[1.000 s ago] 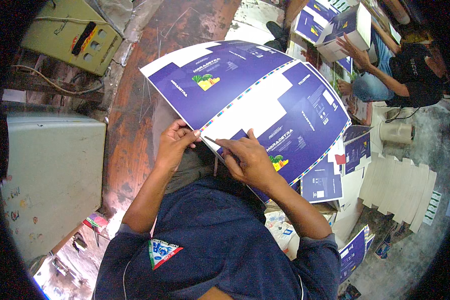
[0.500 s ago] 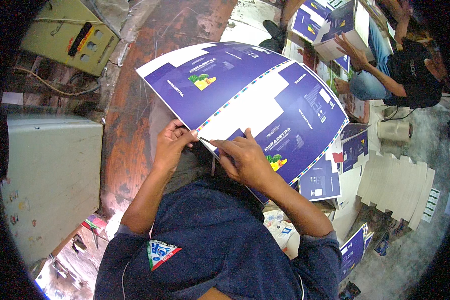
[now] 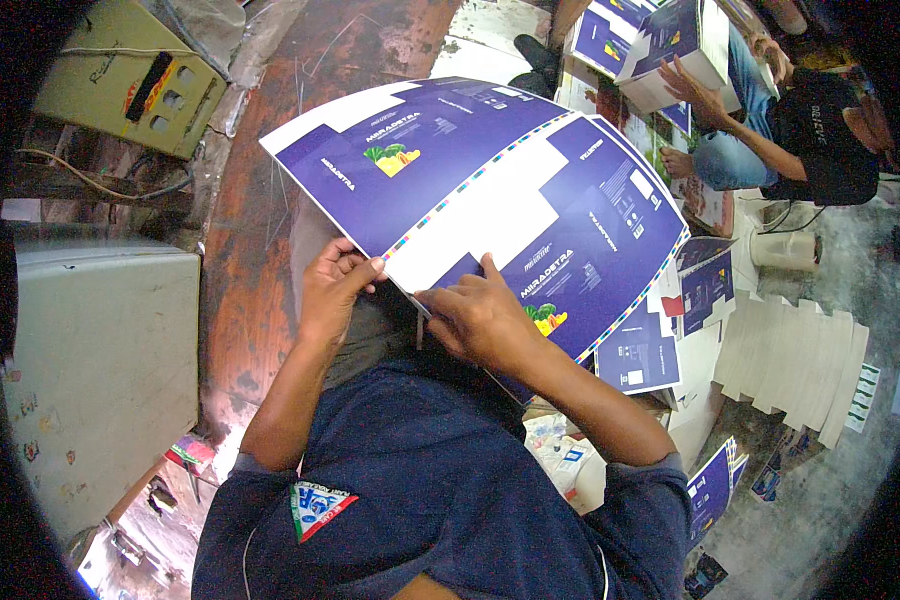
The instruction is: The person folds printed cardboard sheets into box shapes using a small metal tool to crease the edges. They repeatedly pick up flat sheets, fold the flaps, and stack the finished boxes on the floor.
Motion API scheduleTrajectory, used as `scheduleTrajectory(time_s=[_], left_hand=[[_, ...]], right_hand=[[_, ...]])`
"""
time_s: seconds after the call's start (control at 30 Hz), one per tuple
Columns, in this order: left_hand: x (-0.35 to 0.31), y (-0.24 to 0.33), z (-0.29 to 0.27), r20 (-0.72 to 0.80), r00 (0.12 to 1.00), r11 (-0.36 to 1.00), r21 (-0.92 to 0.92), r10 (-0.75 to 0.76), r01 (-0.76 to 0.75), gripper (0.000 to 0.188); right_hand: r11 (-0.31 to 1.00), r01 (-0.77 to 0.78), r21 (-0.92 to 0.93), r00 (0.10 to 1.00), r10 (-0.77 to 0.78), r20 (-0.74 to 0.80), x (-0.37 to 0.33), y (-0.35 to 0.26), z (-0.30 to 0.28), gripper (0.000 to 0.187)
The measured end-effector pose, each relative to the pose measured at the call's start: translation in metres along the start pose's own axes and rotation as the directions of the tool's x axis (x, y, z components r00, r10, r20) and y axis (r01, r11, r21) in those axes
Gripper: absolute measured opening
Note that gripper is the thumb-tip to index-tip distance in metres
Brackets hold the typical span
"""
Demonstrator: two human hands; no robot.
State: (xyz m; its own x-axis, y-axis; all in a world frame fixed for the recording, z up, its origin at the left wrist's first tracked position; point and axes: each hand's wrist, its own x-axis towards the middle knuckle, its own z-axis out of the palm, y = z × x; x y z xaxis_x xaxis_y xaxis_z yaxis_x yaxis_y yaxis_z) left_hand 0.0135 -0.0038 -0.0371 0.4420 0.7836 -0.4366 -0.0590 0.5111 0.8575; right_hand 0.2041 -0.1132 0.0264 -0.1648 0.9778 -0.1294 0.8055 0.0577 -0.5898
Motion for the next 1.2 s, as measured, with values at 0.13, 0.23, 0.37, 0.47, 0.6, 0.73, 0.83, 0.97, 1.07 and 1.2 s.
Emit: scheduleTrajectory(time_s=[0.13,0.23,0.37,0.47,0.6,0.73,0.83,0.97,1.07,1.2], left_hand=[[0.001,-0.002,-0.001,0.002,1.000,1.000,-0.018,0.005,-0.005,0.034],[0.001,0.000,-0.001,0.001,1.000,1.000,-0.026,0.013,-0.013,0.034],[0.001,0.003,0.000,-0.005,1.000,0.999,-0.039,0.014,-0.014,0.032],[0.002,0.003,-0.002,-0.009,1.000,0.999,-0.033,0.010,-0.010,0.032],[0.003,0.004,-0.001,-0.002,1.000,1.000,-0.017,0.011,-0.011,0.033],[0.001,0.008,0.001,-0.005,1.000,1.000,-0.007,0.010,-0.010,0.032],[0.000,0.008,0.001,-0.010,1.000,1.000,-0.002,0.003,-0.003,0.032],[-0.001,0.005,0.002,-0.016,1.000,1.000,-0.021,0.016,-0.016,0.031],[-0.004,0.010,0.004,0.010,1.000,0.998,0.049,-0.027,0.027,0.033],[-0.008,0.009,0.005,0.077,0.994,0.993,0.094,-0.078,0.071,0.036]], right_hand=[[0.999,0.033,-0.036,0.997,-0.031,0.070,-0.017,0.007,0.003,0.027],[0.999,0.013,-0.044,0.986,-0.006,0.165,-0.031,0.006,-0.005,0.026],[0.997,-0.006,-0.073,0.964,0.025,0.263,-0.046,0.009,-0.008,0.024],[0.996,-0.009,-0.088,0.949,0.036,0.314,-0.049,0.011,-0.009,0.021],[0.998,-0.016,-0.064,0.948,0.036,0.317,-0.050,0.010,-0.012,0.017],[0.999,-0.041,-0.016,0.941,0.044,0.337,-0.050,0.011,-0.018,0.016],[0.998,-0.058,-0.005,0.922,0.056,0.383,-0.048,0.009,-0.027,0.017],[0.989,-0.090,0.117,0.937,0.044,0.347,-0.046,0.008,-0.039,0.018],[0.935,-0.168,0.312,0.968,0.096,0.232,-0.050,0.020,-0.043,0.019],[0.852,-0.167,0.497,0.946,0.280,-0.162,-0.054,0.032,-0.027,0.021]])
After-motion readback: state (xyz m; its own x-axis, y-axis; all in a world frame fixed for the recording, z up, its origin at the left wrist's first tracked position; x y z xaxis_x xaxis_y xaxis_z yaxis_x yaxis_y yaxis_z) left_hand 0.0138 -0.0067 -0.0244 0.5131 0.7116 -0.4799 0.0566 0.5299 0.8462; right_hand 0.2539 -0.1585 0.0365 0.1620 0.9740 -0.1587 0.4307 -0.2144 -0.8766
